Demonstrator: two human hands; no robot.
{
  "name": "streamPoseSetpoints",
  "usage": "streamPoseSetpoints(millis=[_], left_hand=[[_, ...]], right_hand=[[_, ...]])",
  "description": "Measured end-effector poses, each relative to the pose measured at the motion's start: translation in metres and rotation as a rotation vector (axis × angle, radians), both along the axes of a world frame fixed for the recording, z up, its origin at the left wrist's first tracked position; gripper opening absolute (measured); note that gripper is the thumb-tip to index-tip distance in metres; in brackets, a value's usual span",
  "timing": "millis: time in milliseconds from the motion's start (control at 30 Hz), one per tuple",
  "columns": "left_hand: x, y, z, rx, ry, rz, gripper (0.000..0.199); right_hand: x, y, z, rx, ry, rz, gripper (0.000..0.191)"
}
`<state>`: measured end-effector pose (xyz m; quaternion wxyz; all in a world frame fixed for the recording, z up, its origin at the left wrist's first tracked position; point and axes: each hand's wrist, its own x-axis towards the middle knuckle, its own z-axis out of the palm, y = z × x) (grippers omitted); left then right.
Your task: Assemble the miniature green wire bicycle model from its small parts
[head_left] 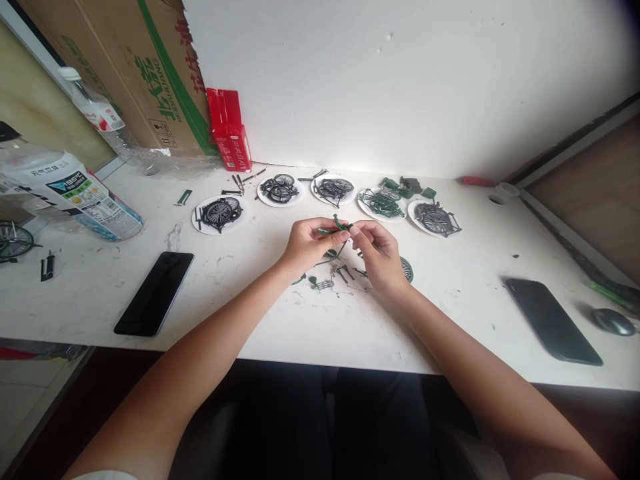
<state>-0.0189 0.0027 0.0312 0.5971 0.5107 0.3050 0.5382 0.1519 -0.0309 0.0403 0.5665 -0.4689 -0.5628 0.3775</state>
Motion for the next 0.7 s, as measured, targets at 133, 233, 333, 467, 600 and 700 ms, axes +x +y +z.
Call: streamPoseSetpoints(millis=[133, 233, 333, 467, 600, 700], left_hand=[[0.0002, 0.0, -0.0001, -0.015, 0.004, 0.003, 0.05], [0.0004, 0.0002, -0.0001, -0.013, 0.004, -0.001, 0.05], [0.0006, 0.0001, 0.0005, -0.015, 0.003, 0.0, 0.05], [0.0004, -0.0008, 0.0017, -0.023, 0.001, -0.007, 0.05], [0.0, -0.0015, 0.0021, -0.026, -0.006, -0.011, 0.048], [-0.0001, -0.0014, 0.0019, -0.032, -0.01, -0.012, 0.049]], right_hand=[[0.0002, 0.0005, 0.0008, 0.005, 0.007, 0.01, 0.042], [0.0004, 0.0001, 0.0021, 0.007, -0.01, 0.011, 0.04], [0.0002, -0.0003, 0.003, 0.008, -0.028, 0.001, 0.039], [-0.0006, -0.0006, 0.0029, 0.009, -0.028, 0.0, 0.039], [-0.0008, -0.0011, 0.0034, 0.02, -0.031, 0.01, 0.04], [-0.0004, -0.0017, 0.0041, 0.023, -0.044, 0.014, 0.041]])
